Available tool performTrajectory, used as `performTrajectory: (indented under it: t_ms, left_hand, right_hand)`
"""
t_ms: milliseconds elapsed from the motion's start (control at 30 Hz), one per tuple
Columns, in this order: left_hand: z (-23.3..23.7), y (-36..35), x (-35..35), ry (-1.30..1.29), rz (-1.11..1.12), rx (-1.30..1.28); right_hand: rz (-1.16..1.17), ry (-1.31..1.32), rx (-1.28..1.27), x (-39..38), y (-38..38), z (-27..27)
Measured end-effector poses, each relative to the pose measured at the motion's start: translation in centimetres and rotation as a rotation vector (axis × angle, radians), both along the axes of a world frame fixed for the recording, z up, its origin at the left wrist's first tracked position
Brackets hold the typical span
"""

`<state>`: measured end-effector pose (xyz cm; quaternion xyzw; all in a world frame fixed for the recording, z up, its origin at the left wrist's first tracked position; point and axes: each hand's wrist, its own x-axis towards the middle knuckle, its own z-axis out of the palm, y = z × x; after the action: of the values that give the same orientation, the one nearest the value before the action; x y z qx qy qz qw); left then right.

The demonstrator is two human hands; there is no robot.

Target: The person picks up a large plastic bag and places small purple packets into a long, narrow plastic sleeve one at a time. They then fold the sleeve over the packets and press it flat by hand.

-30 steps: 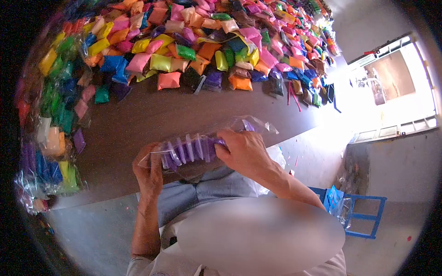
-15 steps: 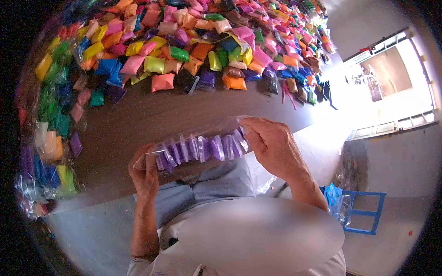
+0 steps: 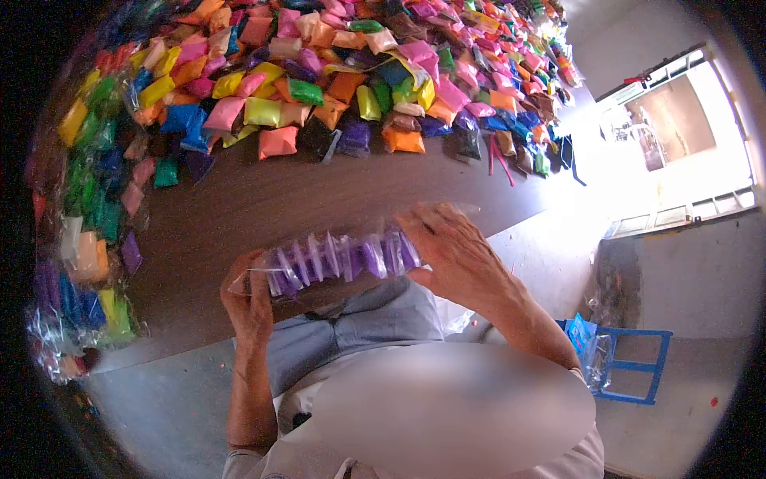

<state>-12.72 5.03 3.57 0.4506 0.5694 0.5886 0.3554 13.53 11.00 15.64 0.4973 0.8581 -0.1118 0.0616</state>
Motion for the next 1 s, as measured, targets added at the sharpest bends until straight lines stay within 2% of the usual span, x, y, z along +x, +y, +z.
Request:
performTrajectory:
  t_ms: [100, 600, 800, 900, 1000]
  left_hand:
    - [0.0, 0.0, -0.2, 0.061, -0.015, 0.007]
    - [0.2, 0.1, 0.2, 0.020, 0.009, 0.035]
    - [-0.1, 0.2, -0.2, 0.097, -0.001, 0.084]
    - [-0.2, 0.2, -0.2, 0.095, -0.003, 0.092]
    - [-0.8, 0.0, -0.3, 0.057, -0.012, 0.102]
  right_hand:
    - [0.018, 0.022, 0.005, 0.0, -0.2, 0.3]
    - [0.027, -0.034, 0.096, 0.3, -0.4, -0.3]
    - [0.081, 0.062, 0.039, -1.2, -1.7, 1.7]
    - [0.229, 0.130, 0.096, -2.1, -1.7, 0.6]
    - [0.275, 0.210, 0.070, -3.4, -0.8, -0.8]
